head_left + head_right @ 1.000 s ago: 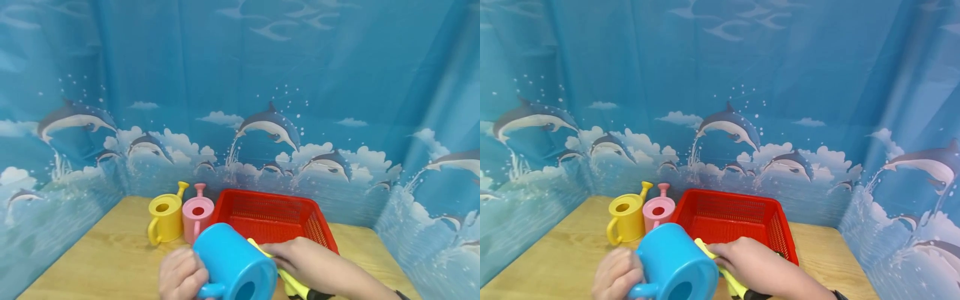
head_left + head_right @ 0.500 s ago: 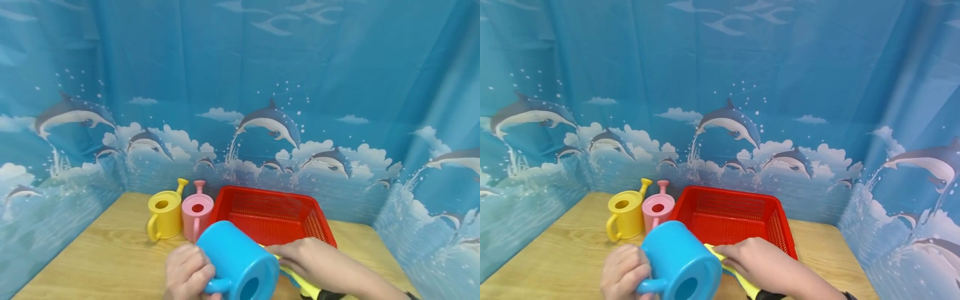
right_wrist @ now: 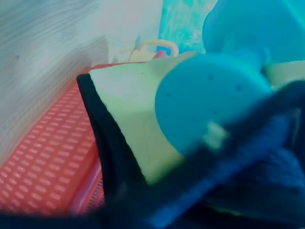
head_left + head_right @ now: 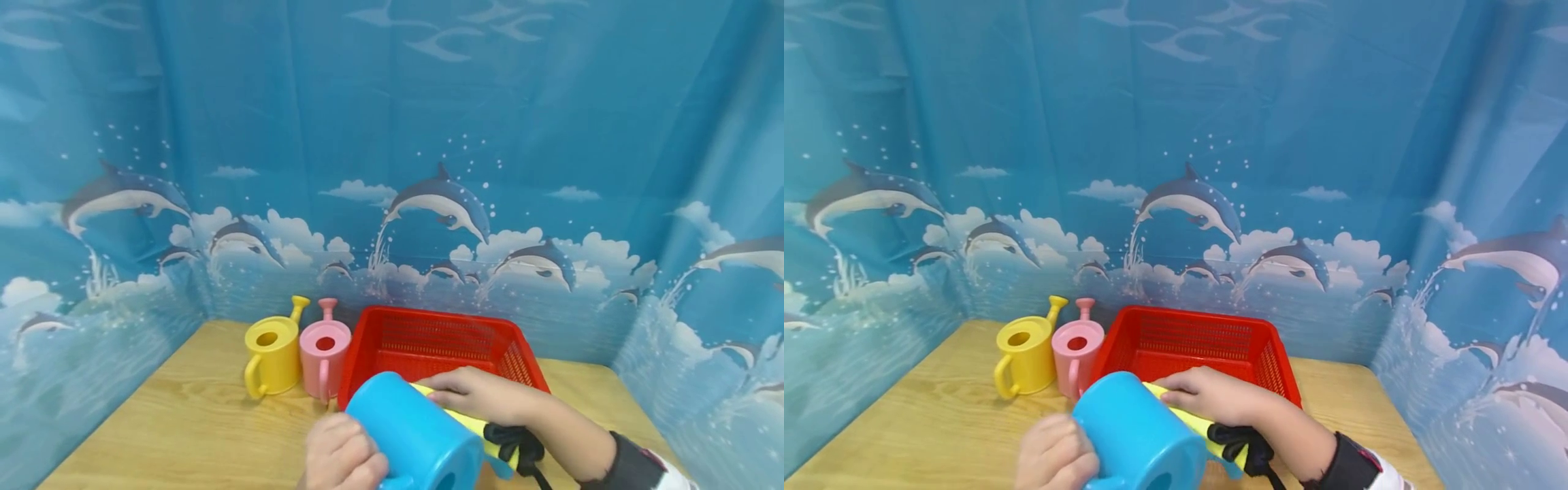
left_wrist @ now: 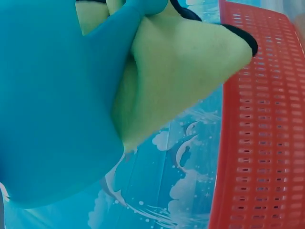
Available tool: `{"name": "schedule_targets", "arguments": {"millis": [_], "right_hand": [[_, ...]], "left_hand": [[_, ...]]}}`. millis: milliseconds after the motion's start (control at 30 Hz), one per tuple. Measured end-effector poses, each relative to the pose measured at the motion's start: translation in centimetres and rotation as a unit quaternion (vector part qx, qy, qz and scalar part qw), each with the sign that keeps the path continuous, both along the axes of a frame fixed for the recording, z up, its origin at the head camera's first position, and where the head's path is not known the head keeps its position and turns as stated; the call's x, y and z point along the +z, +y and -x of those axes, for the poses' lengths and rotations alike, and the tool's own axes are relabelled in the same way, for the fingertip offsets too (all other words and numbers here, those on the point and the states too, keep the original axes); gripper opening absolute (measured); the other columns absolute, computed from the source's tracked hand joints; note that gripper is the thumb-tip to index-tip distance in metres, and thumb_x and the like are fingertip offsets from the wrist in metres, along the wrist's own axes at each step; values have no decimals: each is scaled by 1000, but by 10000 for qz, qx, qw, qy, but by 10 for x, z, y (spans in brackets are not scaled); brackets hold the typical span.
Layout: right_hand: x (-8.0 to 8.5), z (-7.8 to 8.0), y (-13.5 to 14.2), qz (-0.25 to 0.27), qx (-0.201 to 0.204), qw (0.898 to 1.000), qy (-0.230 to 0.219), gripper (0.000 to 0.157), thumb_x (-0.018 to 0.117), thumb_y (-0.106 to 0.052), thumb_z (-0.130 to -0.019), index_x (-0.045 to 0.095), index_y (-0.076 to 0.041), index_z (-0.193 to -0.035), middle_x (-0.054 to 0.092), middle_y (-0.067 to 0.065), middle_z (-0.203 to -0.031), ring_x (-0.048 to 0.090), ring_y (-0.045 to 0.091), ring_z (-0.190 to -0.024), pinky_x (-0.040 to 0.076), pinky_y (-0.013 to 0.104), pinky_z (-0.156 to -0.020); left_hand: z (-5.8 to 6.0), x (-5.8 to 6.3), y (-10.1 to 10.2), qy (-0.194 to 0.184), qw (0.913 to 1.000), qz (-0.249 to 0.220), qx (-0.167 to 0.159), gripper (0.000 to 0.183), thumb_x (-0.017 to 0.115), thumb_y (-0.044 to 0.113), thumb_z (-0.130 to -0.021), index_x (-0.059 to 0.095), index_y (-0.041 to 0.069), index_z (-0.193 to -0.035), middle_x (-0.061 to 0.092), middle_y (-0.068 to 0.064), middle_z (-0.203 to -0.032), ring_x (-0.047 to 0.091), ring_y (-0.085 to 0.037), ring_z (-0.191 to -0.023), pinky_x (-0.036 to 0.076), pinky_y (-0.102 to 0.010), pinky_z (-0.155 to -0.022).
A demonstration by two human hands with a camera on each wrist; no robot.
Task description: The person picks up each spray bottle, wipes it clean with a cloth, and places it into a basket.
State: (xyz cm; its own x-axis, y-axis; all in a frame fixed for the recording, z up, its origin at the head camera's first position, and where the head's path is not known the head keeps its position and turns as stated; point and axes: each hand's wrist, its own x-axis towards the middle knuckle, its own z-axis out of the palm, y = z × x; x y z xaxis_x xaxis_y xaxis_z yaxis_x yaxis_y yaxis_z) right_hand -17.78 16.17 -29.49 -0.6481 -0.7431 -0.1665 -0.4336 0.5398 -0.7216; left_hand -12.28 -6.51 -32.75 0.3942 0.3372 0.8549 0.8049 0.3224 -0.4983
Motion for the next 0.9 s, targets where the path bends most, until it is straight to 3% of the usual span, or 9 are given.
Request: {"name": "schedule_targets", "arguments": {"millis": [167, 267, 467, 667, 900], "right_hand": [[0, 4, -3, -104, -4, 9999, -4, 29, 49, -31, -94, 53, -30, -122, 60, -10, -111, 55, 7, -99, 47, 30, -84], [4, -1, -1, -123, -26, 9997, 212, 28, 49, -32, -94, 54, -29, -122, 62, -10, -106, 57, 7, -93, 48, 29, -81], [15, -17, 9, -85, -17, 9974, 709, 32, 49, -32, -94, 52, -25, -125, 64, -10, -98, 59, 6, -82, 49, 26, -73], [24, -37, 20, -191, -325, 9928, 1138, 38, 47, -35, -94, 48, -22, -130, 57, -11, -69, 54, 6, -59, 45, 24, -57], [25, -61, 31, -404, -603, 9866, 1459, 43, 47, -37, -94, 46, -17, -132, 50, -14, -66, 47, 2, -58, 41, 23, -54]], "left_hand": [[0, 1, 1, 103, 9998, -175, 11, 29, 53, 31, -87, 51, 12, -65, 41, 11, -57, 37, 2, -54, 27, -6, -59], [-1, 2, 1, -73, 9991, -425, 41, 30, 51, 29, -88, 50, 12, -64, 40, 10, -55, 37, 2, -52, 26, -6, -57], [6, 5, 3, -129, 9959, -896, -83, 34, 49, 30, -91, 47, 11, -63, 42, 10, -52, 35, 4, -49, 30, -4, -55], [11, 8, 5, 176, 9913, -1273, -281, 37, 47, 28, -93, 45, 9, -60, 40, 8, -50, 34, 4, -45, 29, -4, -54], [18, 2, 4, 346, 9826, -1805, -283, 40, 45, 30, -95, 45, 7, -62, 38, 7, -48, 31, 3, -44, 27, -6, -50]]}}
